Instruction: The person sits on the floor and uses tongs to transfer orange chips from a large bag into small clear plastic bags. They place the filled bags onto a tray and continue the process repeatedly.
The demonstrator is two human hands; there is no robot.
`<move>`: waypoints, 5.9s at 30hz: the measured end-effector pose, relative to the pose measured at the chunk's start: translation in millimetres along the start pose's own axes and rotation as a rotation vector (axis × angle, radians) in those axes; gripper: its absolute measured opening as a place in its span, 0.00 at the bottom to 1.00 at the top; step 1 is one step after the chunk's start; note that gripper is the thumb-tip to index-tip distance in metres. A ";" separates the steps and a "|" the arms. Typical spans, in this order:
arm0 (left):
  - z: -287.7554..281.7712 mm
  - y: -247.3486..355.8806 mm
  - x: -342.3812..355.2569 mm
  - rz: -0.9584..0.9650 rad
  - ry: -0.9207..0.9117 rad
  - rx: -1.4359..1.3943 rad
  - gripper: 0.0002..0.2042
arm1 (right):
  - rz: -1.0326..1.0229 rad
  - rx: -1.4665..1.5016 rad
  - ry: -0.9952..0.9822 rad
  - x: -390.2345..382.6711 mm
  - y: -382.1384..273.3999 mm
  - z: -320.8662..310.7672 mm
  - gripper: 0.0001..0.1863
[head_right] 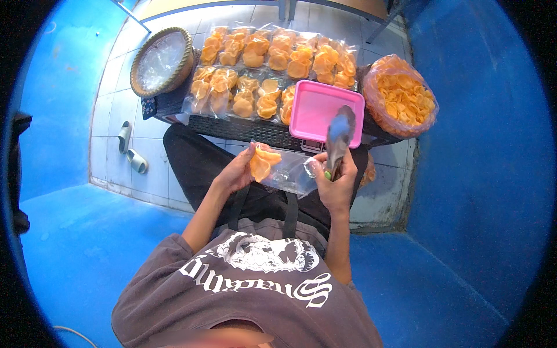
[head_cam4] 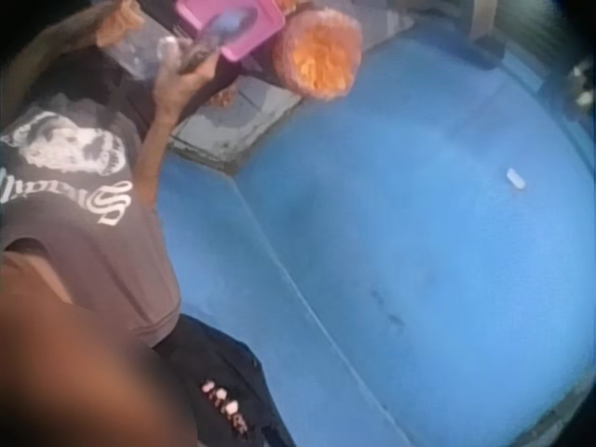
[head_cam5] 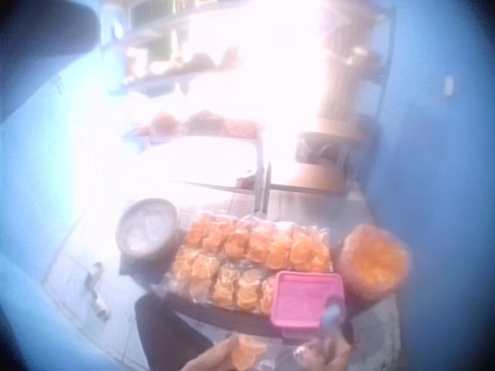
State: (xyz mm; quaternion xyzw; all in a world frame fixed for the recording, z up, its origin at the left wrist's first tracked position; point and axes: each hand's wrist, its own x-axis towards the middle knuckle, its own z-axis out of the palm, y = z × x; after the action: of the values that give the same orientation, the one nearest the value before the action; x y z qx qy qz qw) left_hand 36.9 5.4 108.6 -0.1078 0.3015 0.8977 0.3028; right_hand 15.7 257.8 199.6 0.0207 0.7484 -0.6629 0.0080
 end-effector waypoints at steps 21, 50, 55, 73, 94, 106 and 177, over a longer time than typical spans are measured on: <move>-10.2 13.1 4.0 0.203 0.142 0.067 0.19 | -0.040 0.137 -0.059 -2.3 -6.8 -16.1 0.18; -50.8 -13.8 7.0 0.201 0.015 -0.214 0.24 | -0.038 0.070 -0.219 -2.3 -6.1 -13.1 0.25; -77.4 -14.7 7.2 0.206 -0.051 -0.380 0.27 | 0.278 0.063 0.012 19.1 -8.7 -55.8 0.26; -67.7 -9.7 19.9 0.232 0.181 -0.398 0.29 | 0.164 -1.633 0.151 201.1 1.9 -216.5 0.25; -85.3 -17.8 24.5 0.232 0.094 -0.293 0.31 | 0.515 0.072 -0.354 55.2 -35.7 -101.5 0.19; -61.9 -10.6 22.5 0.338 0.046 -0.164 0.33 | 0.671 -0.017 -0.592 21.5 -63.6 -45.0 0.17; -16.1 -3.2 11.3 0.107 -0.067 0.036 0.25 | 0.278 0.431 -0.177 -8.8 -17.4 -3.3 0.26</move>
State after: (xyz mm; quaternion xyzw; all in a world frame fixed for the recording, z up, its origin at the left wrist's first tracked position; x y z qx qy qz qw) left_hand 30.1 3.0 90.0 -0.0563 0.3124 0.9101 0.2663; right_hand 23.8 258.8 217.7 0.0664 0.5764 -0.7987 0.1594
